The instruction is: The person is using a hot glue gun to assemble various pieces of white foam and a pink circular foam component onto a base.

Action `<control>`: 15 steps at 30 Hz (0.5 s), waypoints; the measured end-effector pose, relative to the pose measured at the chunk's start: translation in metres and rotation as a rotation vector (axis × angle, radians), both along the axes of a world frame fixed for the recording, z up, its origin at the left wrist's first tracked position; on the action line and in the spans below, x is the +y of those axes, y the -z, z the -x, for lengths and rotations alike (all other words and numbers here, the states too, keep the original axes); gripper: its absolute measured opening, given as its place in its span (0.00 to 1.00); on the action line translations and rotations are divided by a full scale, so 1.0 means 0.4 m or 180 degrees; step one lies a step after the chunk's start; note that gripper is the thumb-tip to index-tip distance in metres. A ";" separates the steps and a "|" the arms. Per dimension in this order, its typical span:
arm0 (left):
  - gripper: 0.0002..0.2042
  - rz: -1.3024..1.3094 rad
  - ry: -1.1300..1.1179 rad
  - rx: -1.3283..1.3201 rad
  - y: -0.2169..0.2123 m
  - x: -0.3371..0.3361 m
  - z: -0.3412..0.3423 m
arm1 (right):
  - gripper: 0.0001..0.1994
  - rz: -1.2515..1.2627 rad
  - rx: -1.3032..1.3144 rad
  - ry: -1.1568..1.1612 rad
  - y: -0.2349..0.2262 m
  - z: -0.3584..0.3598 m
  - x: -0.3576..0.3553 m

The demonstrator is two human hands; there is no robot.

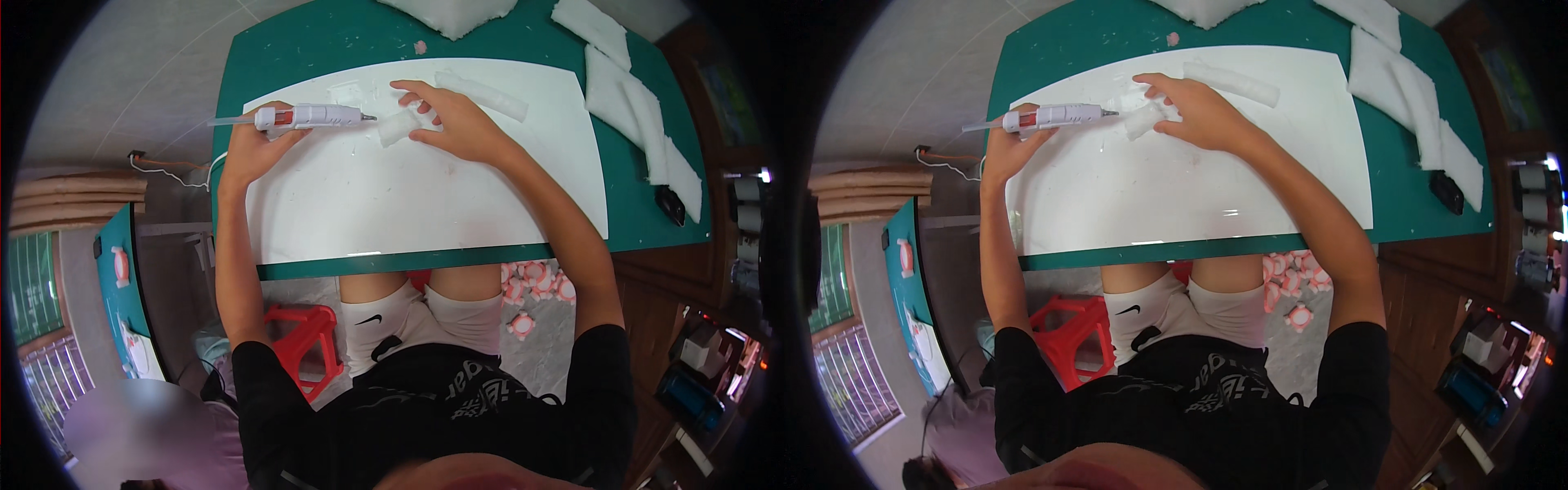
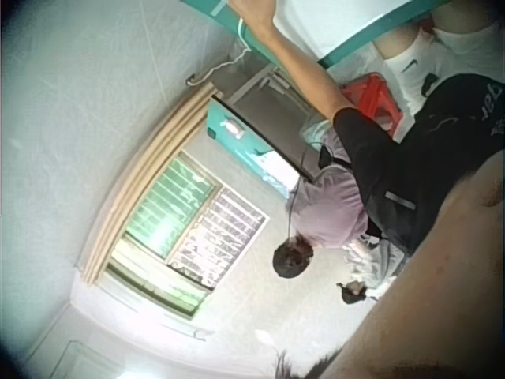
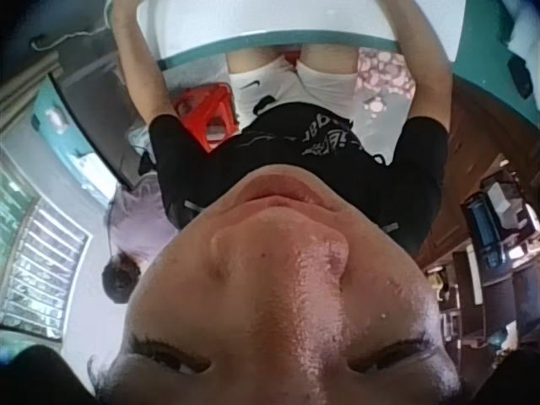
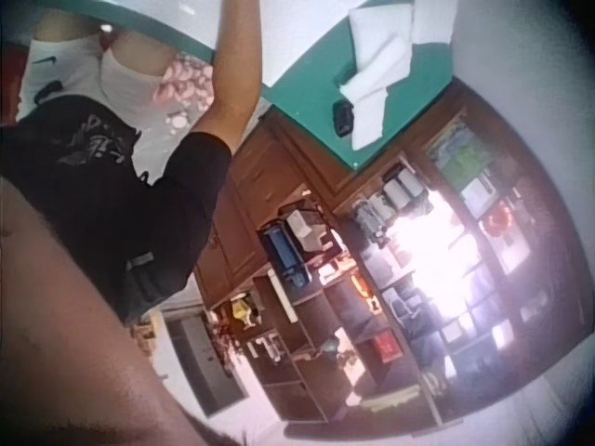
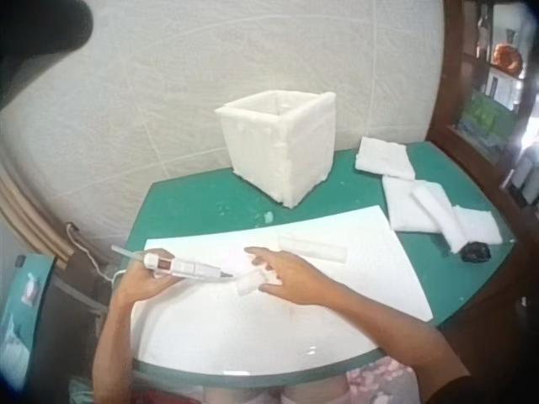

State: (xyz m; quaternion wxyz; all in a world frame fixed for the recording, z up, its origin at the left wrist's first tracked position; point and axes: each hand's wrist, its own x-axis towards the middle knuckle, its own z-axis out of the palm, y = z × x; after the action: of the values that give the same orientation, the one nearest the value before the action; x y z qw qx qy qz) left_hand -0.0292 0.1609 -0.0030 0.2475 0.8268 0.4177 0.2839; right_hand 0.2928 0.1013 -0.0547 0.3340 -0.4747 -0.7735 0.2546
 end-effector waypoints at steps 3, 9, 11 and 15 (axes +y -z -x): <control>0.10 0.0067 0.0134 -0.0104 0.014 0.000 0.028 | 0.35 0.0354 0.0046 -0.0103 -0.015 0.012 0.004; 0.10 0.0008 0.0145 -0.0059 0.020 -0.014 0.038 | 0.37 0.0091 -0.0156 0.0027 -0.030 0.026 -0.006; 0.10 -0.0040 0.0145 0.0013 0.019 -0.018 0.047 | 0.36 0.0084 -0.0185 0.0025 -0.033 0.035 -0.008; 0.11 -0.0207 0.0116 0.0201 0.013 -0.023 0.046 | 0.36 -0.0001 -0.0301 0.0086 -0.025 0.044 -0.013</control>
State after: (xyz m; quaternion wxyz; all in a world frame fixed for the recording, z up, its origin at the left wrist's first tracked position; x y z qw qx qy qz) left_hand -0.0474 0.1517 -0.0080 0.2124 0.8505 0.4007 0.2665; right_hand 0.2753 0.0961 -0.0447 0.3006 -0.4966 -0.7819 0.2272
